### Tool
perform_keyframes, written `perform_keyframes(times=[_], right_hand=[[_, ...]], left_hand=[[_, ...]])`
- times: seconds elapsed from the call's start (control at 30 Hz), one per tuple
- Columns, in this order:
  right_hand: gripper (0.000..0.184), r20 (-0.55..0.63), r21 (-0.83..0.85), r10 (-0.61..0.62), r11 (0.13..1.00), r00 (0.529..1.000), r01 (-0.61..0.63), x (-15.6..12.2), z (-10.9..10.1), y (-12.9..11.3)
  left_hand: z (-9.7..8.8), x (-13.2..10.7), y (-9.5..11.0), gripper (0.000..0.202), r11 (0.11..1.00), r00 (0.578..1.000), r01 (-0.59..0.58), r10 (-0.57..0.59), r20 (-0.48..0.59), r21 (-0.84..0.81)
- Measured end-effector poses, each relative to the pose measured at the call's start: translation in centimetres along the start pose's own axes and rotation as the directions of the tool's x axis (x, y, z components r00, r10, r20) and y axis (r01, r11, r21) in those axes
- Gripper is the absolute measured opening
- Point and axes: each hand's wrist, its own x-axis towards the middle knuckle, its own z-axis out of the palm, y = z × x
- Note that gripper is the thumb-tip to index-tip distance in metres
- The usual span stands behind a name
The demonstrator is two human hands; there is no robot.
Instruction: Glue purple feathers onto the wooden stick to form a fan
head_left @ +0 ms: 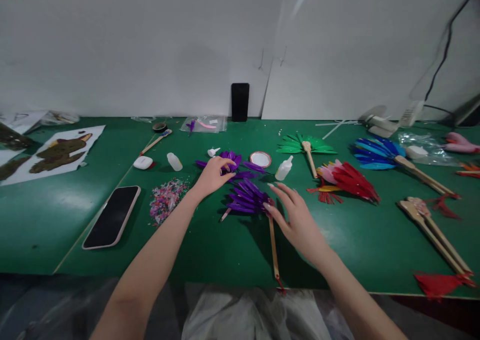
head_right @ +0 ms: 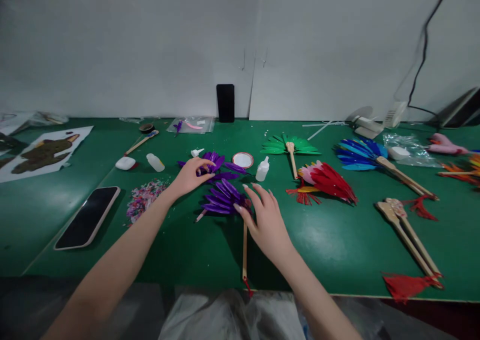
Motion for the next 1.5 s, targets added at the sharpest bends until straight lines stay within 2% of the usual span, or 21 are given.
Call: perform_keyframes(times=[0.13, 0.27, 0.47, 0.63, 0.8, 0.93, 1.0, 1.13, 1.3, 1.4, 1.5], right_hand=[[0.032, 0.083, 0.011, -0.015, 1.0, 0.996, 0.015, 4.6, 0.2, 0.0], [0.026, 0.094, 0.078, -0.089, 0.994, 0.992, 0.082, 6.9, 1.4, -0.7], [0.026, -0.028, 0.201, -0.067, 0.977, 0.997, 0.072, 6.0, 2.6, -0.3], [0.031, 0.022, 0.19, -0.04, 0.981, 0.999, 0.035, 5.5, 2.4, -0.2], [0.033, 0.055, 0.158, -0.011, 0.987, 0.998, 0.002, 5.5, 2.2, -0.5], [0.036, 0.093, 0.19, 0.042, 0.98, 0.995, -0.059, 5.5, 2.1, -0.4], [0.038, 0.109, 0.22, 0.075, 0.971, 0.991, -0.098, 5.6, 2.0, -0.2], [0.041, 0.125, 0.287, 0.108, 0.947, 0.986, -0.14, 5.7, 2.0, 0.0], [0.037, 0.033, 0.312, 0.072, 0.947, 0.997, -0.079, 5.5, 2.1, -0.1], [0.04, -0.054, 0.346, 0.063, 0.937, 0.997, -0.04, 5.4, 1.7, -0.4], [0.051, -0.106, 0.423, 0.08, 0.906, 0.991, -0.028, 5.2, 1.2, -0.9]], left_hand=[[-0.3, -0.4, 0.2, 0.029, 0.989, 0.976, -0.123, 0.107, 0.192, 0.077], [-1.6, -0.7, -0.4, 0.033, 0.988, 0.959, -0.146, 0.129, 0.254, 0.05], [-2.2, -1.0, -1.1, 0.028, 0.995, 0.951, -0.091, 0.073, 0.299, 0.044], [-3.3, -1.1, -0.2, 0.023, 0.999, 0.955, 0.016, -0.005, 0.298, -0.036], [-4.6, -1.5, -0.2, 0.022, 1.0, 0.887, 0.007, -0.008, 0.462, 0.003], [-4.3, -1.6, -0.4, 0.032, 0.999, 0.882, 0.05, -0.05, 0.468, 0.013], [-4.0, -1.5, -0.5, 0.028, 0.996, 0.886, 0.083, -0.083, 0.456, 0.02], [-4.0, -1.2, -0.6, 0.017, 0.986, 0.869, 0.164, -0.13, 0.478, -0.03], [-5.2, -1.0, -0.3, 0.023, 0.949, 0.874, 0.278, -0.184, 0.45, -0.152], [-5.6, -1.1, 0.7, 0.025, 0.92, 0.872, 0.29, -0.14, 0.469, -0.263], [-5.3, -1.3, 2.3, 0.025, 0.902, 0.866, 0.264, -0.065, 0.496, -0.342]])
